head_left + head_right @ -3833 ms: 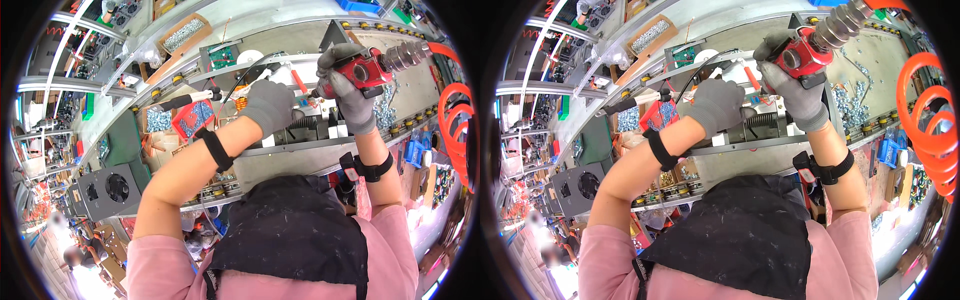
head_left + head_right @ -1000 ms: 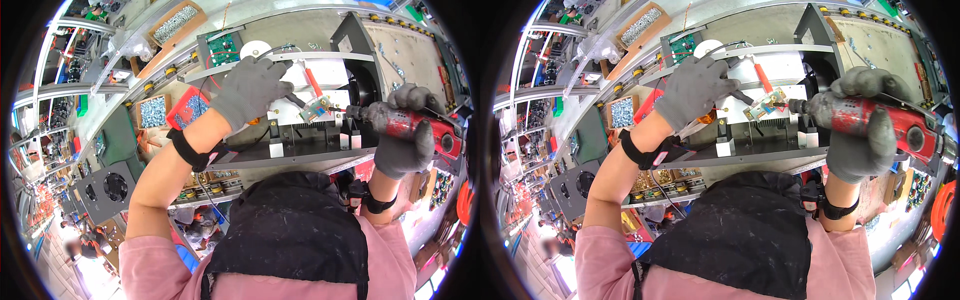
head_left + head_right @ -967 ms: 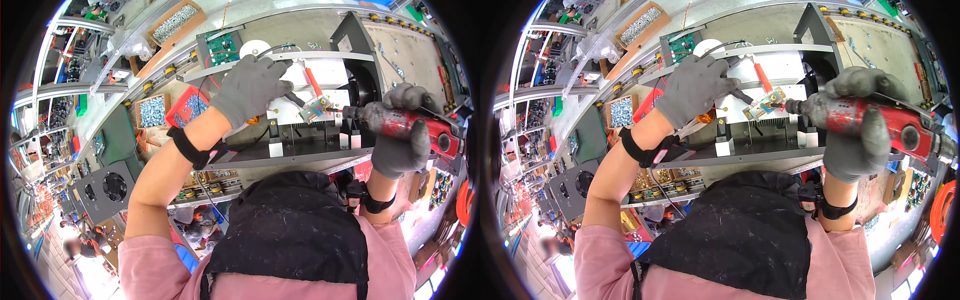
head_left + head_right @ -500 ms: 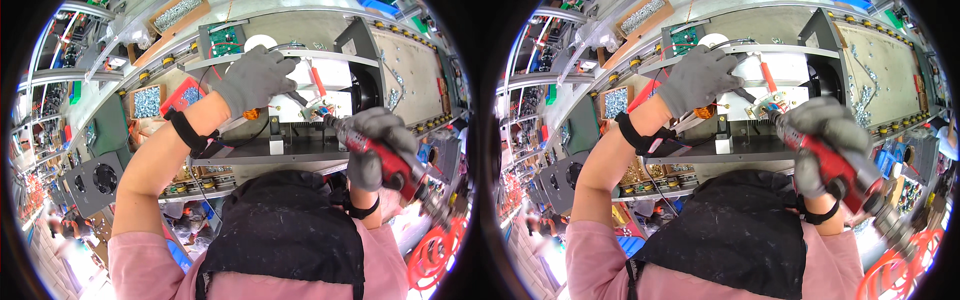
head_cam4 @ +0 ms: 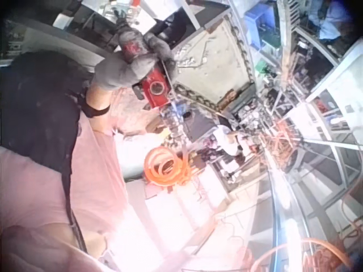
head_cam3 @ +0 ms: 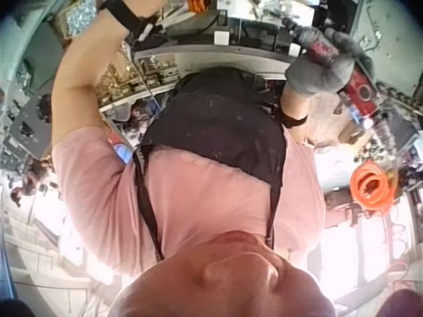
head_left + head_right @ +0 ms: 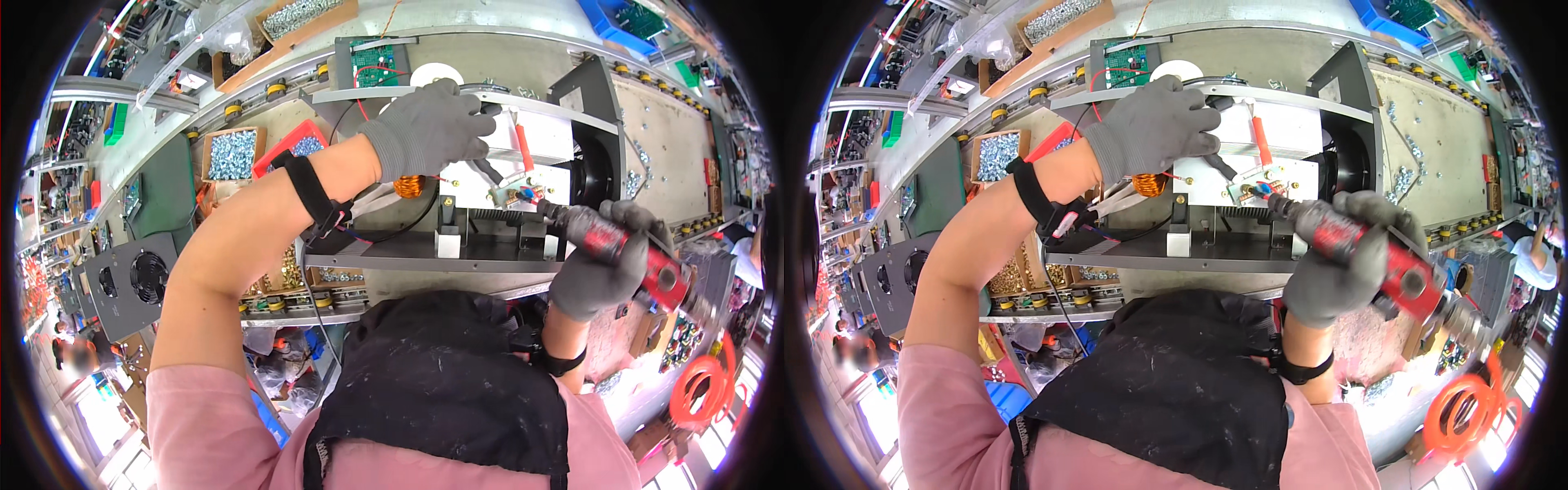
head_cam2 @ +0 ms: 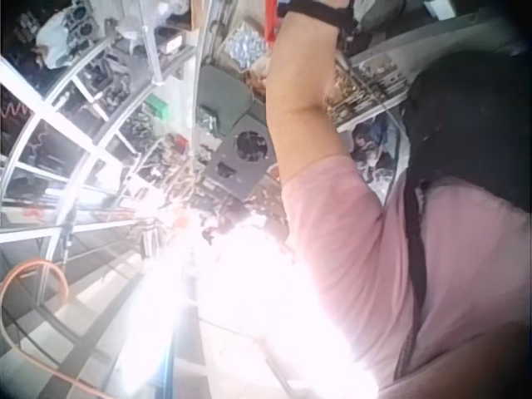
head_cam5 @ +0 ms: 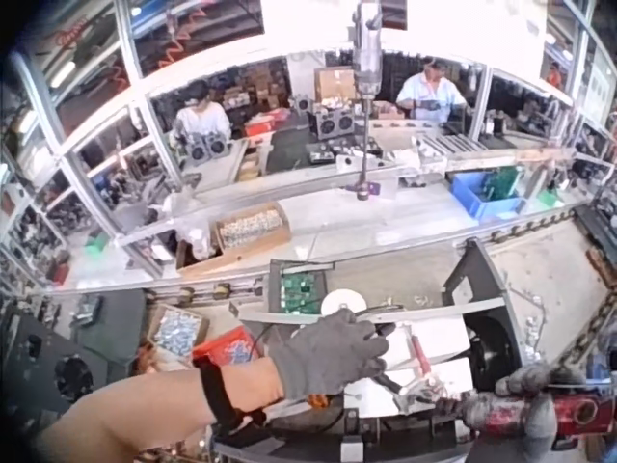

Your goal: Assembling electronic components and wiring onto a metal chassis using a power screwdriver in a workshop environment.

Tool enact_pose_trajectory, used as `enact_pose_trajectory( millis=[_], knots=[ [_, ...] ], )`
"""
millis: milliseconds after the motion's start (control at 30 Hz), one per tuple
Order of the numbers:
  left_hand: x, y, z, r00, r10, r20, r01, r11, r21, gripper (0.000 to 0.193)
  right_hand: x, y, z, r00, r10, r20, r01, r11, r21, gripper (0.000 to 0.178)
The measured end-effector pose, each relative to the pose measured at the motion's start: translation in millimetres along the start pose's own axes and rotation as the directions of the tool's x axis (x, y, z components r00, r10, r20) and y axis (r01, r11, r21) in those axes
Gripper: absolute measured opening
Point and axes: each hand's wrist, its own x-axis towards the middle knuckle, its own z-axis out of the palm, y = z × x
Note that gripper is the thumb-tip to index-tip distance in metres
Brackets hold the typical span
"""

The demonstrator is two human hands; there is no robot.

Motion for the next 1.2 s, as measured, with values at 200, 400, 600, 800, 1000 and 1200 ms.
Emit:
enact_pose_trajectory(
  millis=[200, 400, 600, 800, 1000, 1200],
  knots=[
    [-1.7, 0.7, 3.4, 0.998, 0.032, -0.058, -0.032, 0.999, -0.003, 0.021, -3.8, -1.7, 11.6, 0.892, -0.203, 0.404, 0.229, 0.973, -0.017, 0.037],
    [-3.7, -1.2, 8.6, 0.994, 0.035, -0.106, -0.035, 0.999, 0.006, 0.018, -1.4, -3.2, 26.5, 0.921, -0.056, 0.386, 0.163, 0.954, -0.251, 0.038],
    [-2.5, 3.7, 10.0, 0.990, -0.045, -0.130, 0.038, 0.998, -0.059, 0.017, 12.1, 3.0, 40.8, 0.894, -0.045, 0.445, 0.083, 0.994, -0.067, 0.035],
    [2.4, 6.1, 7.0, 0.957, -0.063, -0.285, 0.044, 0.996, -0.071, 0.016, 25.5, 6.1, 40.4, 0.785, 0.123, 0.607, -0.117, 0.992, -0.050, 0.032],
    [22.5, 13.9, -11.3, 0.893, -0.443, -0.084, 0.420, 0.885, -0.204, 0.015, 25.2, 14.7, 33.2, 0.753, 0.049, 0.656, -0.035, 0.999, -0.035, 0.029],
    [34.5, -7.4, -24.2, 0.990, -0.139, 0.016, 0.140, 0.989, -0.056, 0.066, 27.6, 13.6, 35.7, 0.734, 0.075, 0.675, -0.091, 0.996, -0.012, 0.027]
  ],
)
